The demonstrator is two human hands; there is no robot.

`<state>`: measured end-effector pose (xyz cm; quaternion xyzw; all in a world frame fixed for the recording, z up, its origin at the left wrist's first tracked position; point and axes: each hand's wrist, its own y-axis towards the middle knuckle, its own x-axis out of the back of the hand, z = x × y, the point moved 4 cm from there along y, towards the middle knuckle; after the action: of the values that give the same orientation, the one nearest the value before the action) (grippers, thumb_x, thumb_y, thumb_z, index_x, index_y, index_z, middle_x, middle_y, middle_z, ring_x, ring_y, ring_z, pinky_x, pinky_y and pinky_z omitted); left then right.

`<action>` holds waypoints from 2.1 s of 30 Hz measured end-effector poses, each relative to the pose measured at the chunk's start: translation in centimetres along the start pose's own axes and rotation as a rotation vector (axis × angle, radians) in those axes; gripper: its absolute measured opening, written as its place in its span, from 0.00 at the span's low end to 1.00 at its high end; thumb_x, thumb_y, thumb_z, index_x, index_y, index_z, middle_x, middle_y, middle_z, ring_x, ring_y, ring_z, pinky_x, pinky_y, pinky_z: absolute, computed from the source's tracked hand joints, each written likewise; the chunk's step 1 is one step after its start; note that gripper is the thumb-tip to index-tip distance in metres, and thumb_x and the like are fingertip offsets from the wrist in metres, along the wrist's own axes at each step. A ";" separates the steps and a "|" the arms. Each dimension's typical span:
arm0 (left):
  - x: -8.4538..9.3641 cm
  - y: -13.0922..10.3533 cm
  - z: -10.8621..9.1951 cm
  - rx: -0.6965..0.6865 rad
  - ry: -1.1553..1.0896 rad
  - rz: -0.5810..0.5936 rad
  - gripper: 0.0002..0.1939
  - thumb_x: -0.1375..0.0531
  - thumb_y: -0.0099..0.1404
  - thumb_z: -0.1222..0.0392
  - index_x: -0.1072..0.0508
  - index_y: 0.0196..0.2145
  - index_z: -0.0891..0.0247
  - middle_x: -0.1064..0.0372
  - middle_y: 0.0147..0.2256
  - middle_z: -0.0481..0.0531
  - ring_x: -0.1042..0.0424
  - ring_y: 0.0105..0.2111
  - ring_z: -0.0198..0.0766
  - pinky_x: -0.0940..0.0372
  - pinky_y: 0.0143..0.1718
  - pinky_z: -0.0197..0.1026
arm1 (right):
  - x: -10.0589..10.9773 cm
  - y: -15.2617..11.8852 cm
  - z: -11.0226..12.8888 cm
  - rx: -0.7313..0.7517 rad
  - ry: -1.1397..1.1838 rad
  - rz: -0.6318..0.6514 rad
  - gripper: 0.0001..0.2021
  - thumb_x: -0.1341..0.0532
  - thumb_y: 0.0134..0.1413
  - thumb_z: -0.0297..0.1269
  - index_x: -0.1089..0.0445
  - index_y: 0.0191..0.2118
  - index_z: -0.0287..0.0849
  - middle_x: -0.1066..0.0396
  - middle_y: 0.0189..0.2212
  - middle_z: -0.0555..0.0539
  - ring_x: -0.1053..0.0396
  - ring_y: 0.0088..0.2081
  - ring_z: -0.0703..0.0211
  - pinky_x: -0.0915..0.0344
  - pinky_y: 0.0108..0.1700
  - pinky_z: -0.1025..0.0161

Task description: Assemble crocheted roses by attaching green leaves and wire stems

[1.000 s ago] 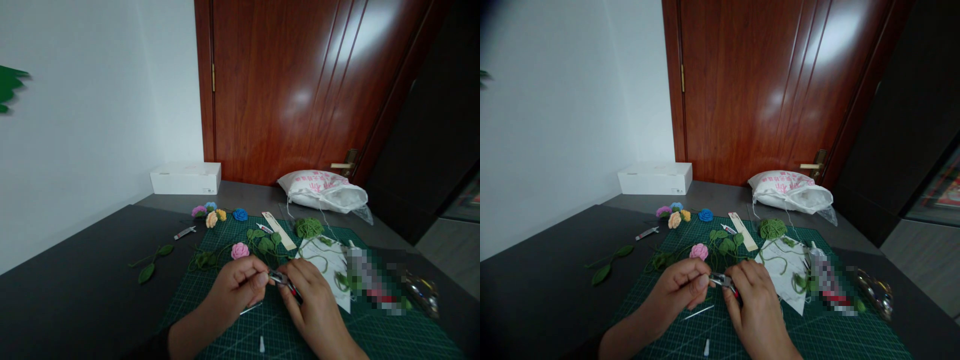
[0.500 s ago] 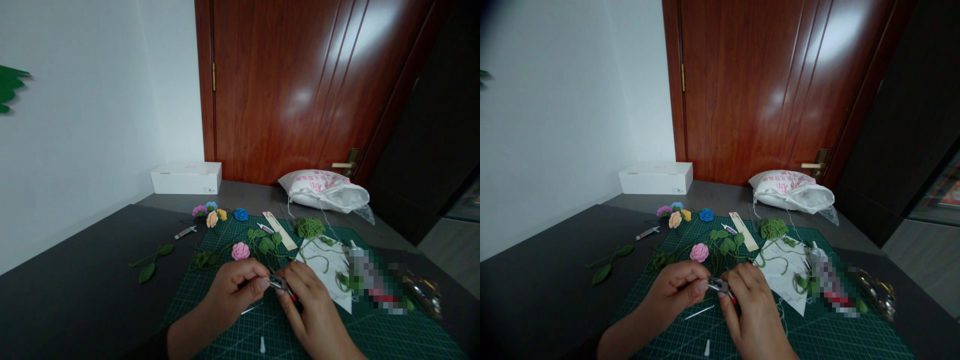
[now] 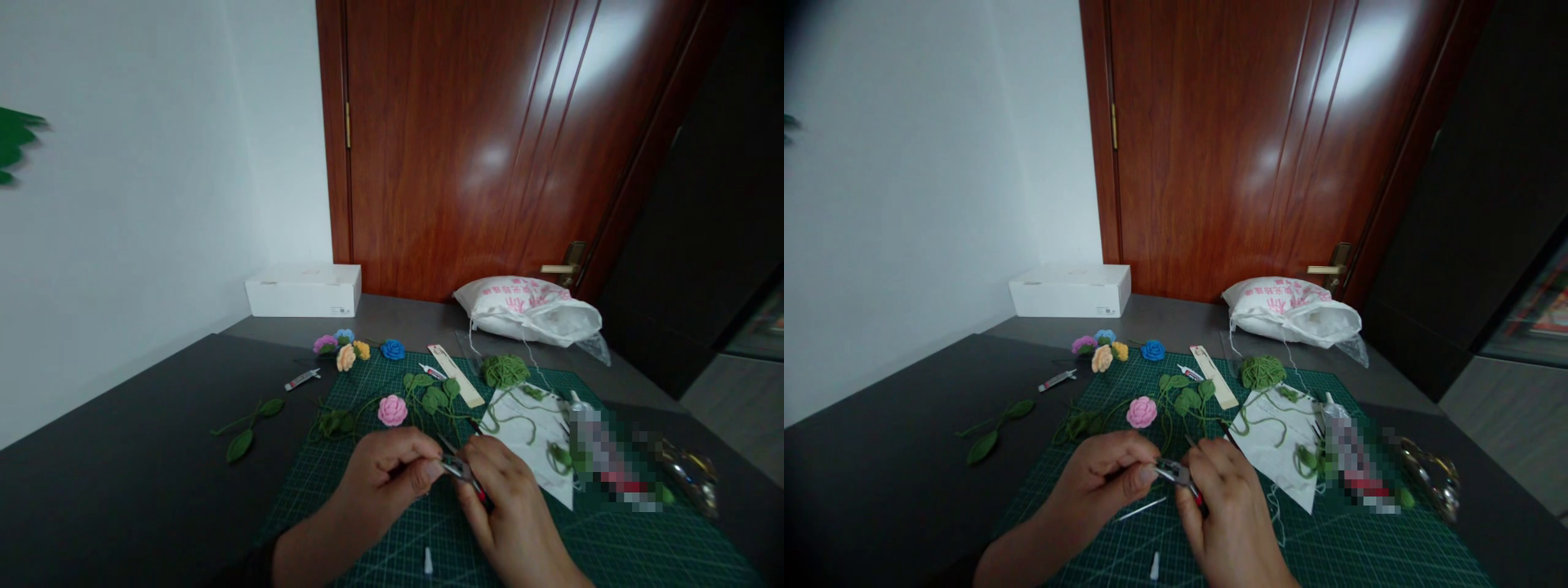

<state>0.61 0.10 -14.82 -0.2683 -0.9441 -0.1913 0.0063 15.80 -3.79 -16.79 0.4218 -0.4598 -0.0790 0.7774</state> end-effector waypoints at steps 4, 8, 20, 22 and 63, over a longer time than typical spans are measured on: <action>-0.1 -0.1 -0.1 0.005 -0.002 -0.030 0.15 0.39 0.64 0.50 0.28 0.27 0.64 0.46 0.18 0.43 0.47 0.19 0.29 0.53 0.20 0.33 | 0.0 -0.2 -0.2 -0.004 -0.030 -0.031 0.06 0.47 0.60 0.28 0.35 0.34 0.43 0.28 0.30 0.45 0.28 0.32 0.53 0.30 0.35 0.57; -0.4 -0.1 0.6 0.065 -0.105 -0.025 0.16 0.38 0.63 0.48 0.29 0.28 0.65 0.46 0.18 0.42 0.48 0.18 0.29 0.53 0.20 0.33 | -0.2 -0.3 -0.4 -0.035 -0.048 -0.046 0.07 0.48 0.59 0.27 0.34 0.34 0.42 0.27 0.30 0.44 0.28 0.32 0.52 0.31 0.34 0.56; -0.2 0.7 3.0 0.330 -0.473 -0.130 0.12 0.38 0.63 0.54 0.31 0.39 0.65 0.39 0.20 0.44 0.49 0.15 0.26 0.58 0.17 0.32 | -1.9 -0.6 -6.2 -0.400 -0.139 0.167 0.11 0.49 0.65 0.37 0.31 0.38 0.41 0.26 0.29 0.45 0.26 0.31 0.52 0.33 0.33 0.61; -0.1 0.7 3.3 0.366 -0.544 -0.144 0.12 0.37 0.62 0.56 0.31 0.41 0.65 0.37 0.21 0.44 0.51 0.15 0.25 0.59 0.17 0.31 | -1.8 -1.2 -8.2 -0.417 -0.396 0.209 0.09 0.47 0.63 0.34 0.30 0.39 0.40 0.25 0.30 0.42 0.26 0.32 0.51 0.34 0.35 0.59; 6.7 2.9 6.9 -0.030 0.736 -0.140 0.23 0.33 0.41 0.77 0.23 0.37 0.62 0.27 0.36 0.53 0.33 0.42 0.50 0.39 0.47 0.51 | -6.3 1.7 -4.2 -0.660 1.132 -0.059 0.23 0.32 0.46 0.55 0.38 0.22 0.42 0.30 0.19 0.52 0.42 0.12 0.71 0.47 0.16 0.70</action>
<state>-2.99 8.28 -19.41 -0.1163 -0.8919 -0.2886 0.3281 15.11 2.97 -20.54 0.1498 0.0805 -0.0030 0.9854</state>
